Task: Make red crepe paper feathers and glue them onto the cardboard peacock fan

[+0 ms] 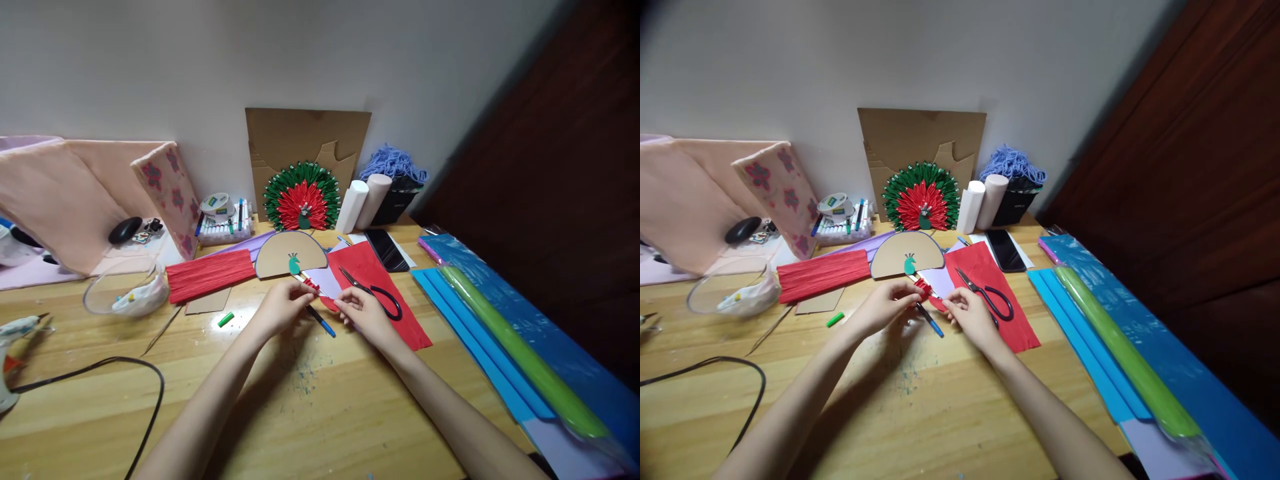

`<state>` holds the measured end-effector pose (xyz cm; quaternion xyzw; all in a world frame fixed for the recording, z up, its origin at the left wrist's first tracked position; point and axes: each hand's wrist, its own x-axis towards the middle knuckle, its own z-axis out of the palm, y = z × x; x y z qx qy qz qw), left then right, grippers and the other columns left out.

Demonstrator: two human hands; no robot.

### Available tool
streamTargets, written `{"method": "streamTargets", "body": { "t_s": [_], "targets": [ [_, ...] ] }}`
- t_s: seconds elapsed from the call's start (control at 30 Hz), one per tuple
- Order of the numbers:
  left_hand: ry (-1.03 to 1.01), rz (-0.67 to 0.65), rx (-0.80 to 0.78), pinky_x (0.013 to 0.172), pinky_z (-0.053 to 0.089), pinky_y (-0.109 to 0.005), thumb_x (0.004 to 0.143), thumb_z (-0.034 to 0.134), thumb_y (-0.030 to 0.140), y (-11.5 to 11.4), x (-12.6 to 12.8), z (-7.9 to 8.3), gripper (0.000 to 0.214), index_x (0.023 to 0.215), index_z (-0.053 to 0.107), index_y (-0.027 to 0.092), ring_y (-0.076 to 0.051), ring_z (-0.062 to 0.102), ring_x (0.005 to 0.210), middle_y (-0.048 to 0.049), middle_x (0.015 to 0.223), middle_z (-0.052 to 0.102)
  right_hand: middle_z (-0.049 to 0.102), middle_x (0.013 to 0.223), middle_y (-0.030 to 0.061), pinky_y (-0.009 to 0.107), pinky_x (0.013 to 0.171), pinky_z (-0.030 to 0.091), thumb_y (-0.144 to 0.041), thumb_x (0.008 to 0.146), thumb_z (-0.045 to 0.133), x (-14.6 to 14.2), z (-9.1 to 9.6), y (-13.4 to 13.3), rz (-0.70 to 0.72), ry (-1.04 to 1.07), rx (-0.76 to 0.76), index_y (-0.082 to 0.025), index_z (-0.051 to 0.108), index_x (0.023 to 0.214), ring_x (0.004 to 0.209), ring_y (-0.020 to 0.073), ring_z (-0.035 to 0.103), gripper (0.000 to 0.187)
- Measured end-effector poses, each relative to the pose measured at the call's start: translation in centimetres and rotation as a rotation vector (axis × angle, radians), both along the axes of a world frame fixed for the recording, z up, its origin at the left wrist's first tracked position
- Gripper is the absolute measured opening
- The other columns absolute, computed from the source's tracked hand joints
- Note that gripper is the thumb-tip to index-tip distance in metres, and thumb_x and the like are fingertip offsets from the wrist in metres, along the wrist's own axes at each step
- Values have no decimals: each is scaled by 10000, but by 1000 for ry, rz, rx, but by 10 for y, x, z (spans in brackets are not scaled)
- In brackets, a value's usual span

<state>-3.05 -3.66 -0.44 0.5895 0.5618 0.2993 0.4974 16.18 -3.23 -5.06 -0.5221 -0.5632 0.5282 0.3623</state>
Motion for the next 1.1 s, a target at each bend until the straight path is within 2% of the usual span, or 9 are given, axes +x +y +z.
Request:
{"method": "streamTargets", "body": {
  "t_s": [0.13,0.27,0.37,0.47,0.57,0.77,0.87,0.97,1.1],
  "targets": [
    [67,-34,27,695,489,-309,765,541,272,0,5,-12,237,912,662,131,-201,639,781,-99,888,694,616,636,25,245,507,447,-365,723,605,2,-1,1,24,-95,17,-152,602,797,545,136,566,225],
    [85,3,124,778,472,-320,765,544,248,0,12,-24,206,900,663,149,-211,634,861,-94,934,695,648,684,30,275,602,465,-332,753,571,4,7,-1,12,-266,161,-176,623,755,626,160,597,164],
    [45,7,192,822,456,-330,785,524,240,-1,19,-28,220,937,662,160,-214,622,913,-93,991,687,661,767,31,283,653,465,-303,780,548,5,11,-3,70,-262,235,-189,624,767,690,164,602,137],
    [-15,-26,190,753,473,-308,793,524,274,-2,25,-31,200,849,679,159,-199,631,827,-76,901,701,643,755,22,275,640,459,-293,790,543,6,10,-2,94,-229,257,-190,620,785,681,157,588,129],
    [-95,-37,104,621,478,-268,791,531,315,-2,29,-34,226,772,669,137,-167,622,668,-64,741,690,621,711,13,259,588,446,-312,785,554,7,7,0,77,-191,222,-186,612,788,642,148,566,139],
    [-183,13,24,549,469,-240,758,573,266,-2,30,-31,171,773,653,115,-137,603,593,-58,684,671,589,696,-8,236,560,450,-349,756,603,5,14,-1,60,4,99,-182,574,807,609,124,562,178],
    [-234,39,-5,560,478,-241,757,583,256,-2,29,-26,170,769,645,98,-134,610,593,-67,680,674,609,766,3,244,624,480,-343,729,645,4,18,-3,44,63,132,-187,571,817,694,135,595,194],
    [-284,44,-37,568,489,-240,757,590,236,-3,29,-22,181,861,642,98,-142,633,625,-73,709,688,619,791,12,256,670,496,-335,736,647,4,20,-5,53,69,186,-194,580,801,746,149,613,169],
    [-316,12,28,623,513,-262,757,599,254,-4,29,-21,219,919,636,111,-161,657,692,-80,772,697,645,803,30,288,710,512,-342,746,641,5,20,-6,66,76,201,-193,616,798,775,172,630,159]
  ]
}}
